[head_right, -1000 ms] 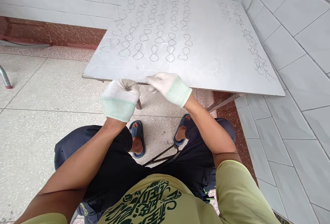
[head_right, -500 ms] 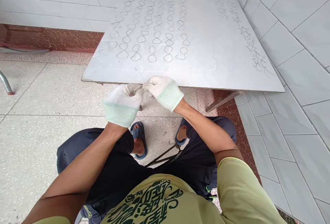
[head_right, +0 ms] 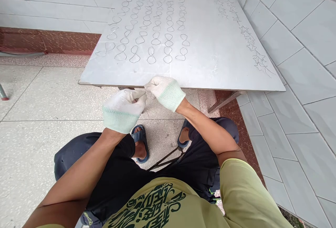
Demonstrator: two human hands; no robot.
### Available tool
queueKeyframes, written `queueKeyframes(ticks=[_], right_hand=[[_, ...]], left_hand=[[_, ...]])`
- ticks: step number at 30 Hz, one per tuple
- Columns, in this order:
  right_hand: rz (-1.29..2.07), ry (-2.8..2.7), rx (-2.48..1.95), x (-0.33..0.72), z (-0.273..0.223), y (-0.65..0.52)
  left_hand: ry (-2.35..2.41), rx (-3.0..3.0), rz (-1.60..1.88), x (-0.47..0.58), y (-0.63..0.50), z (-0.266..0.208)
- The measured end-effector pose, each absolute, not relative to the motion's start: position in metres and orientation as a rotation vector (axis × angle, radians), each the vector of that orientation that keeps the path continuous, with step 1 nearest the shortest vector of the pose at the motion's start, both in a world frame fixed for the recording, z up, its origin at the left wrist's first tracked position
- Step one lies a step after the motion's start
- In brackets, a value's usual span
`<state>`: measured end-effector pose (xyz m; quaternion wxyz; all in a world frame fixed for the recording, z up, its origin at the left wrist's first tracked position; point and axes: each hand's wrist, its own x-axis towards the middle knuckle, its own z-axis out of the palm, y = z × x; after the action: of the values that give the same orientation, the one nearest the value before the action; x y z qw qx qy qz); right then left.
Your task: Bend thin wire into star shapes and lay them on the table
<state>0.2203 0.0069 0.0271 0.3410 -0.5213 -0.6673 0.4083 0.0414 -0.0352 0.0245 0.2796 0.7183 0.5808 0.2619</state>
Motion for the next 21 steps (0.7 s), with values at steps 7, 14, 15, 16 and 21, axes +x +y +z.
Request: queueKeyframes(ticks=[7,14,15,16,21], right_hand=[[1.106,-1.75,-1.324,0.223,0.029,0.009],[1.469,-1.618,-1.241,0.235,0.032,0.024],[1.517,-1.572,-1.219,0.236,0.031,0.025],[1.547,-1.538,-1.198,0.237,0.03,0.026],[1.431,-1.611,-1.215,0.236,0.035,0.02]], left_hand=[[1.59,2.05,0.715,0.042,-0.033,0.028],[1.646,1.923,0.666,0.037,-0.031,0.034],[1.648,1.906,0.685,0.037,-0.032,0.033],[1.643,1.886,0.711,0.037,-0.032,0.031],[1.65,1.836,0.822,0.038,-0.032,0.023]])
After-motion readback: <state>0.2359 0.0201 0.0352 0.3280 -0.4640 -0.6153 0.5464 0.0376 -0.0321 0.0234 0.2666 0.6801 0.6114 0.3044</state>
